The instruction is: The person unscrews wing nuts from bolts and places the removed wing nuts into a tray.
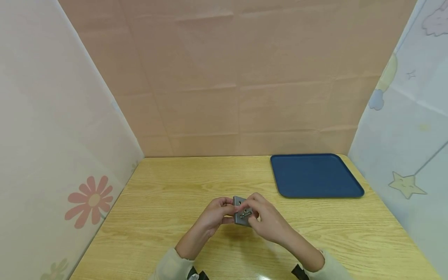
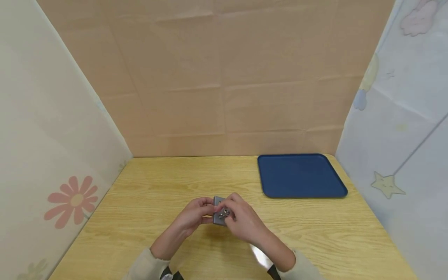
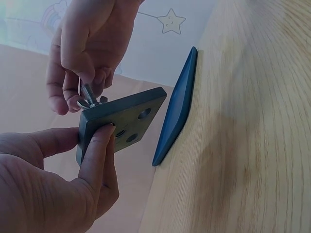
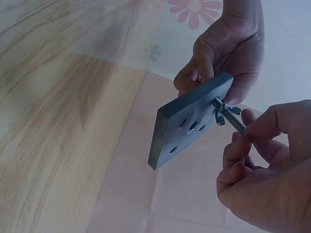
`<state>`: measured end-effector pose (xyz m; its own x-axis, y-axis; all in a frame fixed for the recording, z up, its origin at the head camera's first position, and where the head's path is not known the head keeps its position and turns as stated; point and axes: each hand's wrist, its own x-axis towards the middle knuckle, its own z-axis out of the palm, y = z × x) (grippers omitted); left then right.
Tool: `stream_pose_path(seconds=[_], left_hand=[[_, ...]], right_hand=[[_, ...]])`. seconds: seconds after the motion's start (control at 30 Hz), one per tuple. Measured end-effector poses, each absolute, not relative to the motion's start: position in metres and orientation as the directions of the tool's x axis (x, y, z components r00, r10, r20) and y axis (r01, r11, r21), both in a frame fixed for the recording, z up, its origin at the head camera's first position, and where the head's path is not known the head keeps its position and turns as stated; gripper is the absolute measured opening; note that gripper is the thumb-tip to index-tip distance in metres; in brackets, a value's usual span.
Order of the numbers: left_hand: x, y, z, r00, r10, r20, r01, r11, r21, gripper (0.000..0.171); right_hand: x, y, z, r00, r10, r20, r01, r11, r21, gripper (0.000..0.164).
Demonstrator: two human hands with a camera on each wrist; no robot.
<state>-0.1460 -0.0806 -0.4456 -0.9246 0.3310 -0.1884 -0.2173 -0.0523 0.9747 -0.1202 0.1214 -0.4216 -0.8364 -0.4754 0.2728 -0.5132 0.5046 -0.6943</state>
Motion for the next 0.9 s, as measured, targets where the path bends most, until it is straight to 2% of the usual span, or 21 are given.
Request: stream_pose_path(seconds=[0.13, 0.4, 0.67, 0.9], left_hand=[[-0.1455, -0.0812, -0.4456, -0.927, 0.323, -0.193, -0.221, -0.053, 0.974, 0.032], [-0.1444, -0.0821, -0.4456, -0.925, 0.329, -0.192, -0.221, -0.054, 0.974, 0.034], [-0.1432, -0.0823, -0.4452, -0.929, 0.318, -0.19, -0.217, -0.049, 0.975, 0.033], [-0.144, -0.083, -0.445, -0.929, 0.32, -0.186, -0.212, -0.05, 0.976, 0.035]], right_hand=[[-0.1204, 0.1207, -0.422, -0.846, -0.44, 0.301, -0.514, 0.525, -0.678, 0.034], [-0.1191, 0.1159, -0.424, -0.904, -0.355, 0.236, -0.418, 0.628, -0.656, 0.004], [-0.1163, 0.1152, -0.4211, -0.918, -0.339, 0.204, -0.388, 0.672, -0.63, 0.011], [-0.1174, 0.1169, -0.4204, -0.905, -0.373, 0.205, -0.415, 0.669, -0.617, 0.007]])
